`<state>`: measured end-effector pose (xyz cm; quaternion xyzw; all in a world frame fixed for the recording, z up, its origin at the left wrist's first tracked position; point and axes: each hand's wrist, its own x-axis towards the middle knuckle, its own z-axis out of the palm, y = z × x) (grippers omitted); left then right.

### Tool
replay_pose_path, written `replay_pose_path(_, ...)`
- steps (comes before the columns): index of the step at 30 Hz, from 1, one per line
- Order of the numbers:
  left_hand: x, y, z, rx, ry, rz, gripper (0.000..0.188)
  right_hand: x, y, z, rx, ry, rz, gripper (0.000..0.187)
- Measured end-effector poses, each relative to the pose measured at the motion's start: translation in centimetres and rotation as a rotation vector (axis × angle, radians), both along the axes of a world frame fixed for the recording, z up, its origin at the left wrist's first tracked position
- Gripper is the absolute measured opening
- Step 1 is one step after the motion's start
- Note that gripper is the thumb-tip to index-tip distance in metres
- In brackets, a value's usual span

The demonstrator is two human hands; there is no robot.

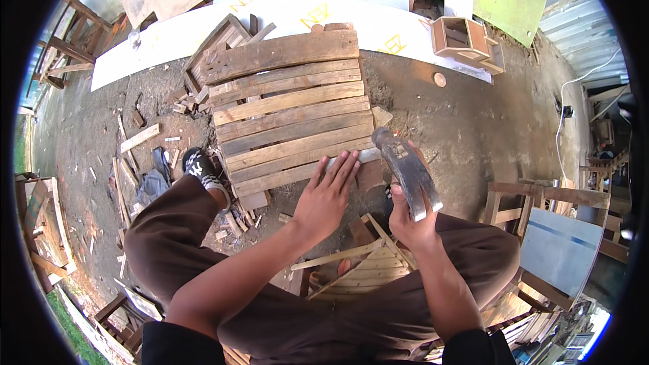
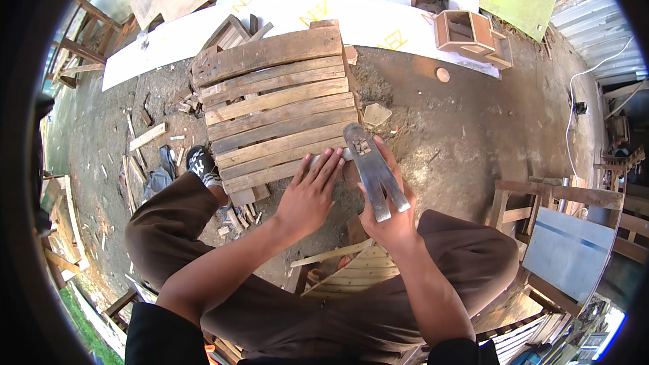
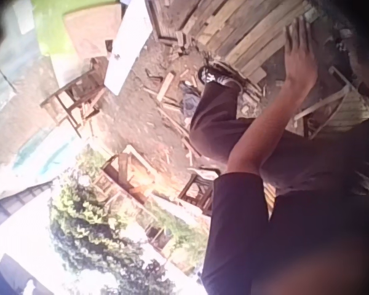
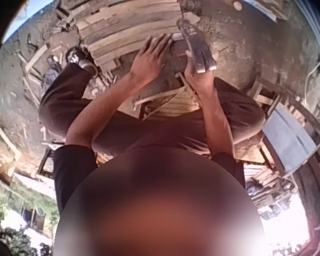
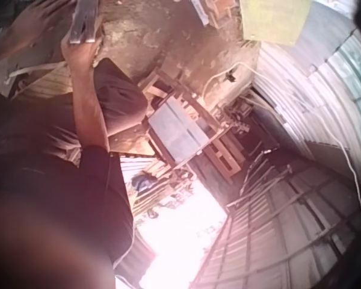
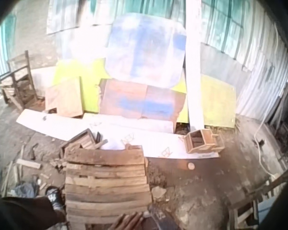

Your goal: The person assembles a wooden crate by placing slats on a base and securing them with nails using a hammer. They repeatedly pick up slats, align them, and hammer nails to fasten the structure.

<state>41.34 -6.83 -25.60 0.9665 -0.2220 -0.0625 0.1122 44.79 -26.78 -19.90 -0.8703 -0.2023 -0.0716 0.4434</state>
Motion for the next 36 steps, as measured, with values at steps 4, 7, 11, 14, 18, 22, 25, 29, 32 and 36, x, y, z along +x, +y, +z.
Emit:
replay_pose_path(4, 0.2, 0.1, 0.1, 0.048, 0.006, -0.033, 0.084, 0.2, 0.3, -1.1, -0.195, 0.157, 0.016, 0.061)
replay_pose_path(7, 0.3, 0.0, 0.2, 0.017, 0.007, -0.042, 0.081, 0.2, 0.4, -1.2, -0.179, 0.303, -0.028, 0.062)
replay_pose_path(11, 0.0, -0.1, 0.1, 0.031, -0.027, -0.026, 0.080, 0.3, 0.4, 0.0, -0.079, 0.300, -0.061, 0.050)
replay_pose_path(14, 0.0, -0.1, 0.0, 0.013, -0.019, -0.024, 0.080, 0.7, 0.6, 1.0, -0.047, 0.331, -0.101, 0.038)
replay_pose_path(18, 0.0, 0.0, -0.1, 0.023, -0.025, -0.031, 0.079, 1.3, 1.2, 1.8, -0.018, 0.164, -0.061, 0.038)
replay_pose_path(22, -0.1, -0.1, -0.1, 0.052, -0.014, -0.034, 0.079, 0.7, 1.2, 2.4, 0.017, 0.186, -0.031, 0.038)
replay_pose_path(25, -0.1, -0.1, -0.2, 0.055, -0.026, -0.025, 0.082, 0.9, 1.1, 1.2, -0.047, 0.245, -0.069, 0.050)
replay_pose_path(29, -0.1, -0.3, -0.2, 0.031, -0.026, -0.019, 0.084, 2.4, 1.4, -2.3, 0.171, 0.374, -0.238, 0.039)
replay_pose_path(32, 0.0, -0.2, -0.1, 0.023, -0.017, -0.022, 0.084, 3.9, 1.6, -3.8, 0.269, 0.505, -0.458, 0.030)
replay_pose_path(36, 0.0, -0.1, 0.0, 0.023, -0.006, -0.025, 0.084, 5.1, 2.0, -4.2, 0.286, 0.508, -0.392, 0.028)
